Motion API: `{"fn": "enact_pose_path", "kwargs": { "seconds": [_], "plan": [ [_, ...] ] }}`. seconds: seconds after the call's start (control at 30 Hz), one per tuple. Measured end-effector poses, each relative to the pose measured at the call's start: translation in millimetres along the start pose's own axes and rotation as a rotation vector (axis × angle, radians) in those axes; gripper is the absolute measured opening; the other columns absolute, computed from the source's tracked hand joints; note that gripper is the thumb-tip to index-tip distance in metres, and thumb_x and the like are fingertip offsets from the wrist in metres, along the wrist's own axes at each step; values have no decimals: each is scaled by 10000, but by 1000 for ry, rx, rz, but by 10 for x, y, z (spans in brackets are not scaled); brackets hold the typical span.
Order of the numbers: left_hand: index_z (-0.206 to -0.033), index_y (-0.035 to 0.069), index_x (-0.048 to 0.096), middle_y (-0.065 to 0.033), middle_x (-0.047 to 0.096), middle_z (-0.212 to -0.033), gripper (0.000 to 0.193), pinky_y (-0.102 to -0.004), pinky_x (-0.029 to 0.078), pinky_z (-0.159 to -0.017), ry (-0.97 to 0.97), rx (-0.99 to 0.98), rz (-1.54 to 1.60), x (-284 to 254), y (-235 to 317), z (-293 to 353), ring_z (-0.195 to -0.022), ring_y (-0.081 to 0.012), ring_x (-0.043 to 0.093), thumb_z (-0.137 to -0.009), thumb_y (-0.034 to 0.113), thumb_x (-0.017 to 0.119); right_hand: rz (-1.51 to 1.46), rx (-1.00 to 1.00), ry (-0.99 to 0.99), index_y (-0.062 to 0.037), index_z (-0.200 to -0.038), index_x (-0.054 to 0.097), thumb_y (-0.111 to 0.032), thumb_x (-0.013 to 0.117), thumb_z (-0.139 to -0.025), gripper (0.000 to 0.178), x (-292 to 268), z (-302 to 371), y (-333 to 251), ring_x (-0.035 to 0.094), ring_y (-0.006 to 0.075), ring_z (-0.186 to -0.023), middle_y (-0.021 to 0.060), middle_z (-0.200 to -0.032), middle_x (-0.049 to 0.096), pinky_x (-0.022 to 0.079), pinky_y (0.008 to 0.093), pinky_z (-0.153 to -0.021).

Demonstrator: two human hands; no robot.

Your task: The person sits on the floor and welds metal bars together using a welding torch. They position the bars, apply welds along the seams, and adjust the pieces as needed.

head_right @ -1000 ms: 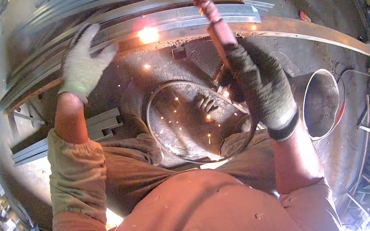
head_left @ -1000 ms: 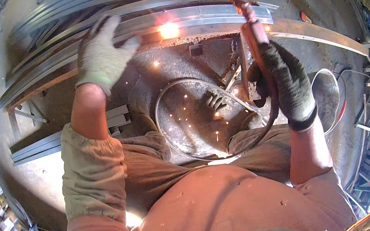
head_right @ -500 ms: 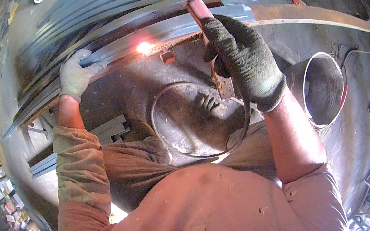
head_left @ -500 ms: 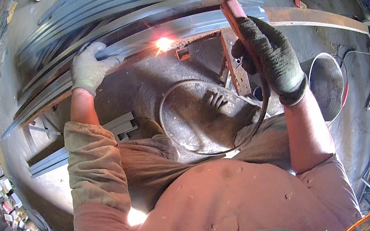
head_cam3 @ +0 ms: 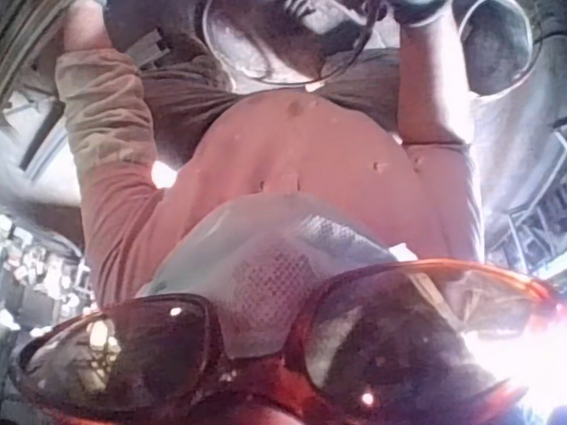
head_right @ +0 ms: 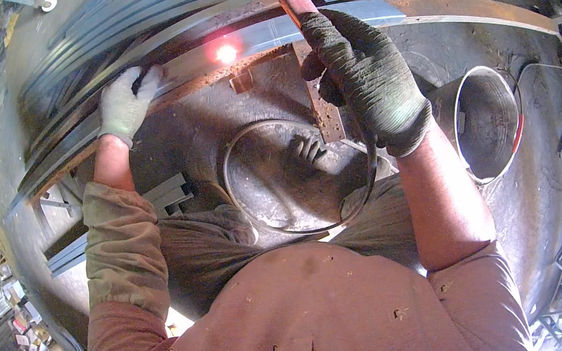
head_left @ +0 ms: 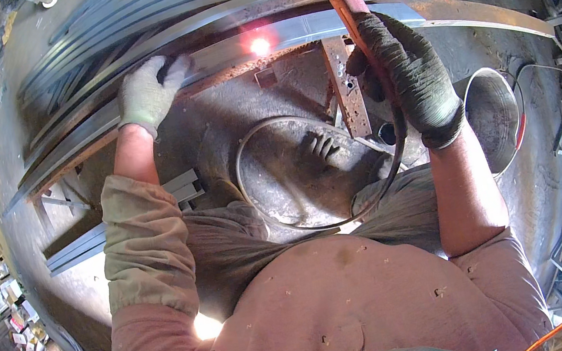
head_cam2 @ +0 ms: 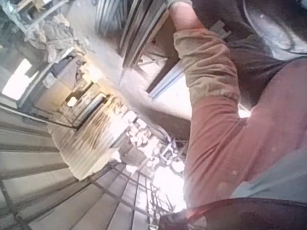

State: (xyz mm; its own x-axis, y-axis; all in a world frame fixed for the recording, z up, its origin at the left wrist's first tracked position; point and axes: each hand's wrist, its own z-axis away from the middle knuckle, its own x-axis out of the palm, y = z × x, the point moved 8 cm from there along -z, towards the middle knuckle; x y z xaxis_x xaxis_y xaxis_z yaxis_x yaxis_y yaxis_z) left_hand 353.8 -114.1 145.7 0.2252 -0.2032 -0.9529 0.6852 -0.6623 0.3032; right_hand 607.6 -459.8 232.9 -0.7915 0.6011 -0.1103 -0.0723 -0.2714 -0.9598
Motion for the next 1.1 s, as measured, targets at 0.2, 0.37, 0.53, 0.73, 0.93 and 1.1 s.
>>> {"fn": "enact_pose_path", "kwargs": {
  "seconds": [0.2, 0.37, 0.53, 0.73, 0.93, 1.1],
  "plan": [
    [-1512, 130, 661, -229, 701, -1471, 802, -536, 569, -1124, -69, 131, -225, -66, 265, 217, -1349, -468, 674, -828, 415, 969, -2, -3, 4, -65, -1396, 746, -539, 678, -1155, 536, -1, 1, 6, 641, 73, -704, 27, -895, 755, 510, 261, -639],
    [-1416, 171, 684, -214, 782, -1324, 638, -553, 603, -1040, -93, 44, -265, 32, 207, 170, -1225, -456, 744, -841, 313, 919, -15, 3, 2, -70, -1453, 733, -543, 681, -1155, 561, 16, -5, -22, 638, 73, -709, 26, -902, 755, 509, 256, -641],
    [-1407, 156, 704, -194, 795, -1333, 608, -525, 619, -1022, -139, 52, -198, -172, 313, 191, -1224, -427, 762, -841, 271, 894, -7, 11, 0, -76, -1488, 721, -544, 682, -1155, 576, -28, 21, -16, 642, 72, -711, 28, -900, 756, 509, 253, -641],
    [-1379, 108, 793, -168, 776, -1406, 599, -481, 600, -1119, 61, 314, -12, -355, 261, 181, -1270, -394, 751, -816, 278, 911, -10, 2, 0, -75, -1488, 719, -552, 674, -1156, 583, -47, 9, -4, 644, 71, -709, 31, -900, 762, 517, 256, -642],
    [-1401, 112, 806, -132, 740, -1484, 587, -455, 573, -1162, 63, 247, -120, -285, 201, 123, -1350, -366, 711, -847, 276, 907, 25, 4, 2, -76, -1510, 702, -547, 659, -1162, 587, -57, 28, 6, 647, 64, -708, 33, -902, 772, 519, 256, -638],
    [-1401, 118, 798, -107, 713, -1525, 568, -464, 572, -1158, 63, 149, -152, -213, 116, 66, -1361, -360, 701, -870, 291, 902, 94, 9, -15, -84, -1287, 754, -567, 612, -1181, 514, -46, 67, 35, 627, 69, -694, 26, -976, 779, 499, 260, -627]
  ]
}}
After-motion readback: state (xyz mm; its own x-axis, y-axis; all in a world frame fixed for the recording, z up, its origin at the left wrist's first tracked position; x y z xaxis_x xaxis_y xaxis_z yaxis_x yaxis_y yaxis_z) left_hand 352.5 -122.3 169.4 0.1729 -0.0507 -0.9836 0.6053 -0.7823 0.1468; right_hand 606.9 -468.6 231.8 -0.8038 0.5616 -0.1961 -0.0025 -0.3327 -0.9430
